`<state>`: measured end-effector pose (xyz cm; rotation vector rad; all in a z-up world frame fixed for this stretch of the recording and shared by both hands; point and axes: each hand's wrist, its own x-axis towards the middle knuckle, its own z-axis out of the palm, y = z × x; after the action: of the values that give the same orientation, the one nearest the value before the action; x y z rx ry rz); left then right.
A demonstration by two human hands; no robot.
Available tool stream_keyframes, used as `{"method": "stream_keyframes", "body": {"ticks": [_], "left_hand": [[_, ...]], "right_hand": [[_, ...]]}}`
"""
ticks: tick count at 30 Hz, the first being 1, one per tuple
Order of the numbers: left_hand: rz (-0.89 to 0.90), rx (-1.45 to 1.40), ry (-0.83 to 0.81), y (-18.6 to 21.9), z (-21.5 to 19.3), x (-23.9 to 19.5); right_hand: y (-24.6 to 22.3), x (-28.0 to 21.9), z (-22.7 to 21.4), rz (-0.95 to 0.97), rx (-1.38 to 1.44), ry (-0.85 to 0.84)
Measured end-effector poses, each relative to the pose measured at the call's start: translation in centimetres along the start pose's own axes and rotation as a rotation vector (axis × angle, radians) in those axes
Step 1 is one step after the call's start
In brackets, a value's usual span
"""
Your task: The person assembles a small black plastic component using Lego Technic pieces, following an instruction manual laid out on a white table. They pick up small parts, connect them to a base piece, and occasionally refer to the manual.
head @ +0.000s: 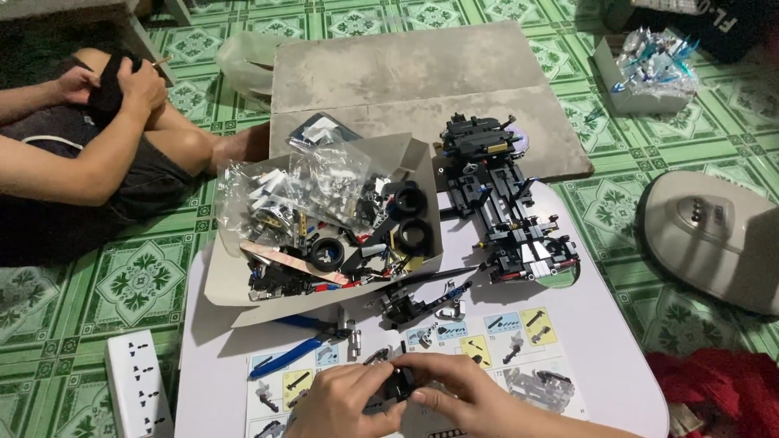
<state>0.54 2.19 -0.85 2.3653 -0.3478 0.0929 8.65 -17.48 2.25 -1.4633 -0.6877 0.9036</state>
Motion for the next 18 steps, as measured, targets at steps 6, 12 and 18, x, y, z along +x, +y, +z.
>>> {"method": "stream_keyframes", "body": {"ticks": [6, 12, 18], "left_hand": [[0.045, 0.106, 0.035, 0.0, 0.5, -0.1], [0.139, 0.240, 0.156, -0.5, 2.1, -0.4], [0.132, 0.296, 0.194, 0.4, 2.3, -0.2]], "right_hand": [[2.1, 0.1, 0.2, 0.073, 0.299, 0.037], [2.3, 0.5, 0.7, 0.200, 0.603, 0.125], [3.7, 0.5, 0.9, 0.254, 0.624, 0.210]]}}
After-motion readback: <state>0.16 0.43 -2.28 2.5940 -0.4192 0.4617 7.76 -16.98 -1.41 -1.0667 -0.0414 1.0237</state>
